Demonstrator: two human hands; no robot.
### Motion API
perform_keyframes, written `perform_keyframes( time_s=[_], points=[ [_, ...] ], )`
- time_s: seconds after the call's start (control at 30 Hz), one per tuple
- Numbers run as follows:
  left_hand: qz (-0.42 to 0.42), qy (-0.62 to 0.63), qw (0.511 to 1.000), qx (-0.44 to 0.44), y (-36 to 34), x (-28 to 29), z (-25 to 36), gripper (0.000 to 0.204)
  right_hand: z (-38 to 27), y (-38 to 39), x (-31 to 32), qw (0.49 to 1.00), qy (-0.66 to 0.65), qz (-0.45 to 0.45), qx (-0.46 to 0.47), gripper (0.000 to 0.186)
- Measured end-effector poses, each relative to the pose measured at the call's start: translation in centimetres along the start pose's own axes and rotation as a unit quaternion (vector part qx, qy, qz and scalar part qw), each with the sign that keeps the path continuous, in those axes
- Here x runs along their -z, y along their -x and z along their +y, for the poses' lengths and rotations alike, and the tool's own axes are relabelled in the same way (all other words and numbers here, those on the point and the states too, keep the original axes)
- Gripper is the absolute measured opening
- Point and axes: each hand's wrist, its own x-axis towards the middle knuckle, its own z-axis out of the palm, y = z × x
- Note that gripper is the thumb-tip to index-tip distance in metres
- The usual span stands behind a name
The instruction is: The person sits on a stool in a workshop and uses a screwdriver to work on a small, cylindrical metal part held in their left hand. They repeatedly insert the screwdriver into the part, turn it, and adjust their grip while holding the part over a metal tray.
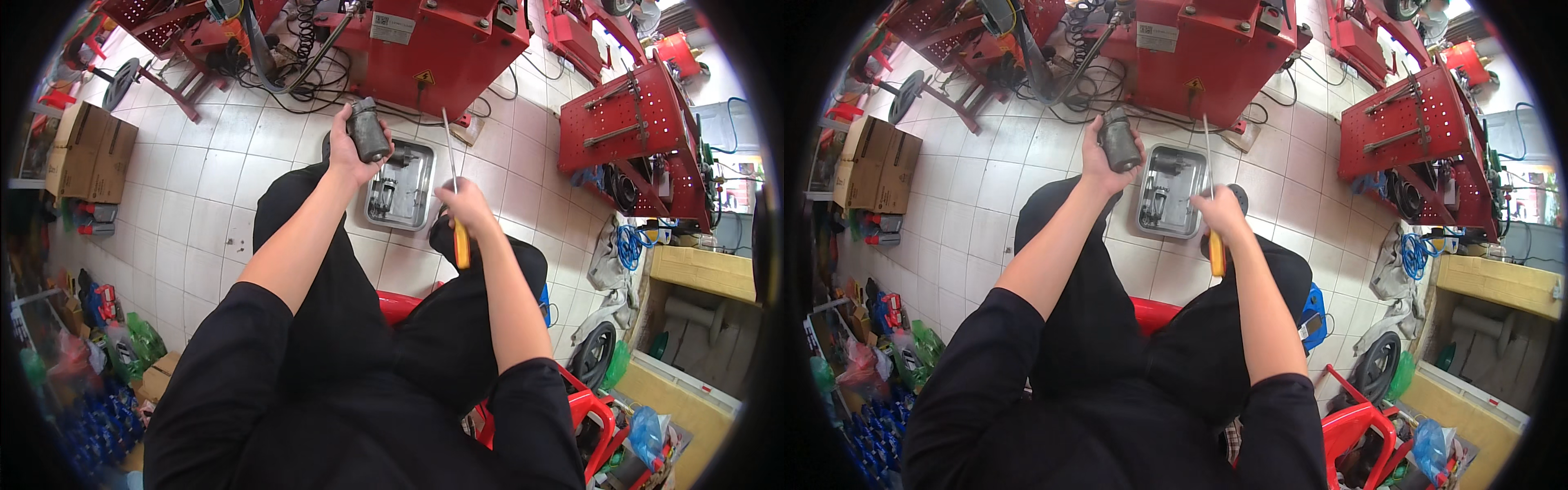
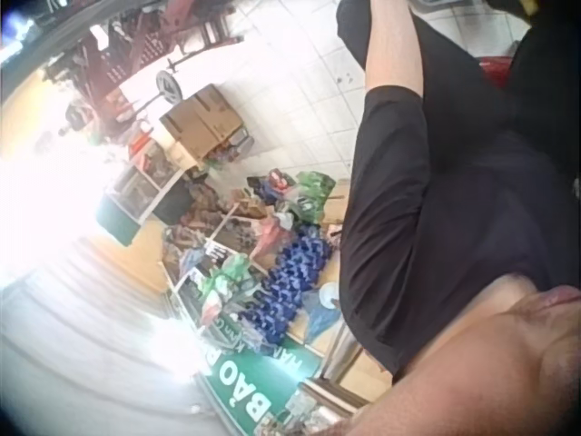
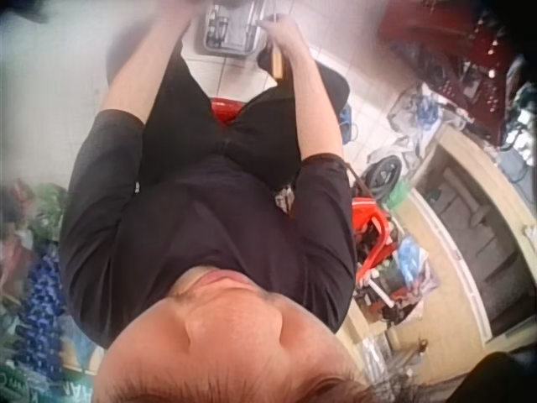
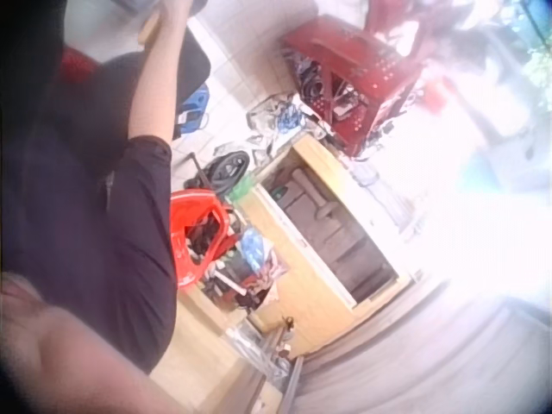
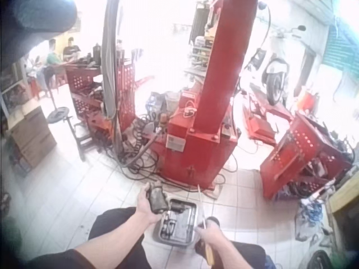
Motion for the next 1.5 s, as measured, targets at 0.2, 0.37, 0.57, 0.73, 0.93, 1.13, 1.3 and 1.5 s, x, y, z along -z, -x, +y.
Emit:
perform_keyframes(
  time_s=[0.2, 0.37, 0.57, 0.73, 0.93, 1.13, 1.3, 1.5],
  points=[
    [0.003, 0.004, 1.0, -0.01, -0.6, 0.3, 0.8, 0.046, 3.8, -4.6, -2.4, 0.973, 0.126, -0.122, -0.149, 0.025],
    [0.022, -0.002, 1.0, 0.012, -0.3, 0.7, 0.0, 0.047, 5.1, -6.9, -3.3, 0.942, 0.236, -0.164, -0.174, 0.014],
    [0.017, -0.025, 0.999, 0.02, -0.8, 0.3, -0.7, 0.047, 7.3, -8.8, -3.6, 0.907, 0.378, -0.101, -0.158, 0.028],
    [0.041, -0.046, 0.998, 0.026, -1.1, 0.4, -1.2, 0.047, 10.2, -9.5, -5.2, 0.896, 0.429, -0.039, -0.107, 0.035],
    [0.043, -0.055, 0.997, 0.028, -1.2, 0.5, -1.2, 0.048, 10.9, -10.1, -6.7, 0.895, 0.445, -0.031, 0.006, 0.027],
    [0.039, -0.057, 0.997, 0.035, -1.4, 0.7, -1.5, 0.047, 12.3, -11.5, -7.5, 0.9, 0.434, -0.049, 0.016, 0.026],
    [0.041, -0.056, 0.997, 0.033, -1.4, 0.8, -1.3, 0.047, 11.7, -11.0, -7.7, 0.901, 0.431, -0.043, 0.027, 0.026],
    [0.037, -0.059, 0.997, 0.035, -1.5, 0.5, -1.5, 0.046, 12.6, -11.6, -7.5, 0.892, 0.448, -0.064, 0.018, 0.029]
  ],
)
